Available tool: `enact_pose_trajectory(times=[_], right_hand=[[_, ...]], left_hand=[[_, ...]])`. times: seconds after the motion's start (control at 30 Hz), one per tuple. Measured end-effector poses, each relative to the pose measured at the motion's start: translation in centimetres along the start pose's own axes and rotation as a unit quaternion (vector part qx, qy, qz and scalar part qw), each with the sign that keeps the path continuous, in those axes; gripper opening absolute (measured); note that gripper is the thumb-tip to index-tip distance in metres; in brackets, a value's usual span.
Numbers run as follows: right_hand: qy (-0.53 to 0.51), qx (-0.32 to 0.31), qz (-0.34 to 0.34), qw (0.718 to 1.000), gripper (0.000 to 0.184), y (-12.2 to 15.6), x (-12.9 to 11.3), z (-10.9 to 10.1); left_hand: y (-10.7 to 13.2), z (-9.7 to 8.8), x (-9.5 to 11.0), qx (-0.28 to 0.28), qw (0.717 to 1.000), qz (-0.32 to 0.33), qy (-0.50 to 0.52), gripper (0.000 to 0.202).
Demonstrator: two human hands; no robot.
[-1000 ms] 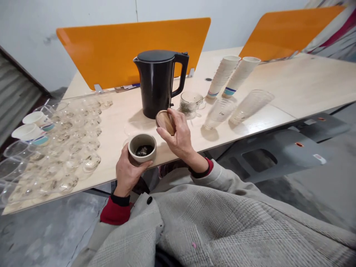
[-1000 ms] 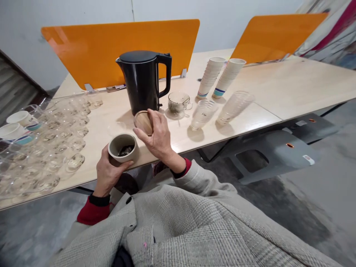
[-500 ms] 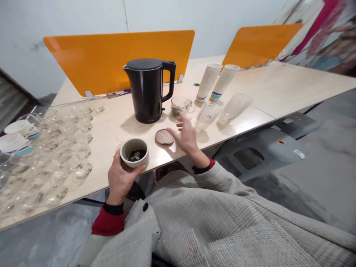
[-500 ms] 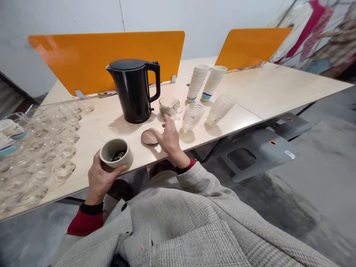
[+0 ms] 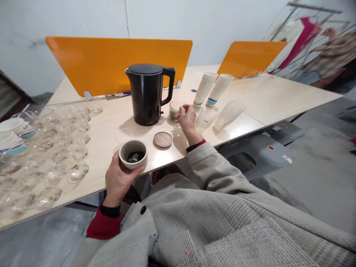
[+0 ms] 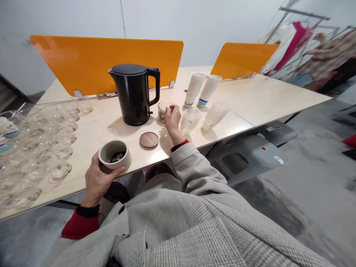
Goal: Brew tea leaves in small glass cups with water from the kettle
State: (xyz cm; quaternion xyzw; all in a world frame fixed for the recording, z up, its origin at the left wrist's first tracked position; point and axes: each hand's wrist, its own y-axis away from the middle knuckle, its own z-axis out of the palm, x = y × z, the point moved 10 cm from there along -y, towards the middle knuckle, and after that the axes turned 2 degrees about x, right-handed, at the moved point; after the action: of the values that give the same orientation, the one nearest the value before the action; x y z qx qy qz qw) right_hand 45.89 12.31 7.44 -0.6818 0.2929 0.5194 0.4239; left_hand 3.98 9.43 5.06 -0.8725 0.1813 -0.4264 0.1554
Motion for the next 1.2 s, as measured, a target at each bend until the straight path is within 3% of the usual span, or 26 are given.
enact_pose_trajectory(times=[0.1, 0.2, 0.5, 0.63, 0.87, 1.0, 1.2], right_hand=[[0.008, 0.000, -0.013, 1.000, 0.013, 0.1, -1.2, 0.0], [-0.004, 0.013, -0.034, 0.999, 0.012, 0.7, -2.4, -0.7], [-0.103, 0.031, -0.148, 0.983, 0.039, 5.5, -6.2, -4.4], [-0.151, -0.002, -0.169, 0.974, 0.036, 8.6, -7.9, -5.2], [-0.221, -0.117, -0.219, 0.943, 0.016, 15.7, -11.4, -5.6], [-0.202, -0.201, -0.274, 0.918, 0.013, 19.4, -13.8, -5.3], [-0.063, -0.361, -0.363, 0.857, 0.018, 22.4, -15.2, -1.4]], left_hand=[[0.0, 0.0, 0.0, 0.001, 1.000, -0.003, -0.007, 0.089], [0.1, 0.1, -0.2, -0.003, 1.000, -0.013, -0.013, 0.092], [0.1, 0.1, -0.3, 0.001, 1.000, 0.001, -0.014, 0.093], [0.1, 0.1, -0.2, -0.003, 1.000, 0.001, -0.011, 0.093], [0.2, 0.2, 0.0, -0.012, 1.000, -0.006, -0.008, 0.097], [0.4, 0.4, 0.3, -0.020, 1.000, 0.002, 0.011, 0.102], [0.5, 0.5, 0.2, -0.031, 0.999, -0.015, 0.017, 0.104]])
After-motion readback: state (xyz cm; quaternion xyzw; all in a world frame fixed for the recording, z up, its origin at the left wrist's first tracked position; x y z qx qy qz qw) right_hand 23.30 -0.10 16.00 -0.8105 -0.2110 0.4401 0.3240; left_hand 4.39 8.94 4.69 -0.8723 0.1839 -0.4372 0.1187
